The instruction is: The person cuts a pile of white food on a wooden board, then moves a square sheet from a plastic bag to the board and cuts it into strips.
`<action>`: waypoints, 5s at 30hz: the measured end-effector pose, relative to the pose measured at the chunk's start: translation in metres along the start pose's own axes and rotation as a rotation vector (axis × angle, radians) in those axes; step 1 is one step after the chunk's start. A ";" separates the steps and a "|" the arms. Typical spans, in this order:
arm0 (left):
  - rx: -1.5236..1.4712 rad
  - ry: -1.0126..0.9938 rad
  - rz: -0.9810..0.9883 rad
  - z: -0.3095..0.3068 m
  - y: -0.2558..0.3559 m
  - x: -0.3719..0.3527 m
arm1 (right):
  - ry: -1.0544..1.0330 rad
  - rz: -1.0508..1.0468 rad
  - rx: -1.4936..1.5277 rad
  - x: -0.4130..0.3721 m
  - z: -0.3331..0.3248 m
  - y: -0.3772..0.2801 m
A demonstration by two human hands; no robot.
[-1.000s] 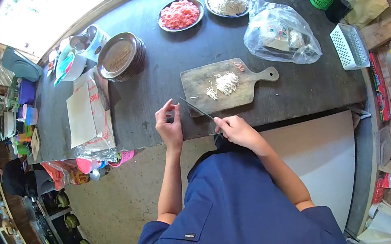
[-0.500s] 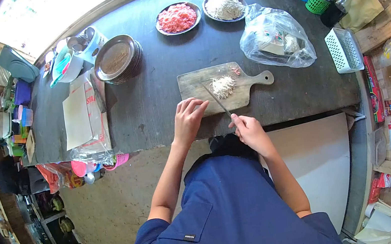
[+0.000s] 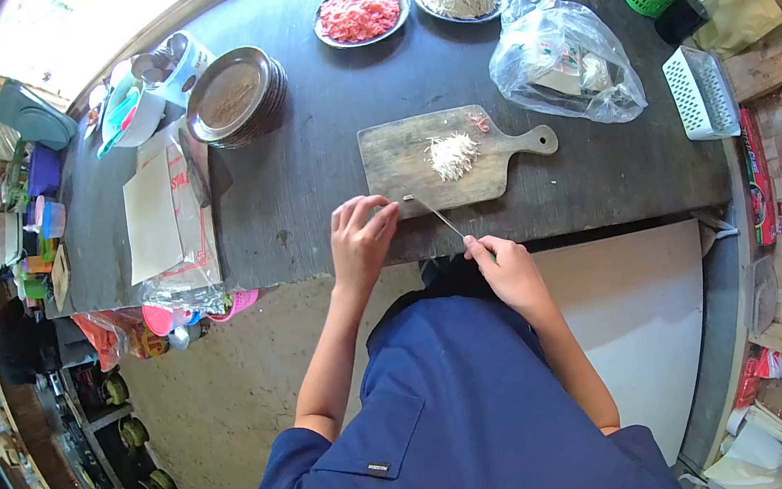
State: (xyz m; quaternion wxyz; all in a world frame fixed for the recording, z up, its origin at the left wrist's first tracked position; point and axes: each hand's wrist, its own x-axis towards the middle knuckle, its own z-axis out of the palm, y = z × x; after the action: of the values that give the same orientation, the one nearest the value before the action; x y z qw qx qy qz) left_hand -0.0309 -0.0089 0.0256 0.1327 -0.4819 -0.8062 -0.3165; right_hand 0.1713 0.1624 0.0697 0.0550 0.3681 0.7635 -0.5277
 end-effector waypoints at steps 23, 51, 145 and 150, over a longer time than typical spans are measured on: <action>0.046 0.038 -0.072 0.021 0.021 0.005 | 0.032 0.034 -0.177 -0.008 -0.018 -0.021; 0.024 0.009 -0.032 0.021 0.015 0.006 | 0.071 -0.058 -0.625 -0.013 -0.009 -0.060; -0.151 -0.119 -0.092 0.060 0.023 0.070 | 0.441 0.000 -0.332 0.036 -0.050 -0.020; -0.142 -0.142 -0.112 0.061 0.024 0.075 | 0.413 -0.037 -0.278 0.027 -0.046 -0.004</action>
State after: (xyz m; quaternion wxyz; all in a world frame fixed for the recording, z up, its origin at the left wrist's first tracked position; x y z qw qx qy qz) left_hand -0.0423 0.0903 0.0275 0.0228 -0.4655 -0.8148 -0.3447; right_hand 0.1628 0.2145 0.0800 -0.0617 0.4433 0.8302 -0.3323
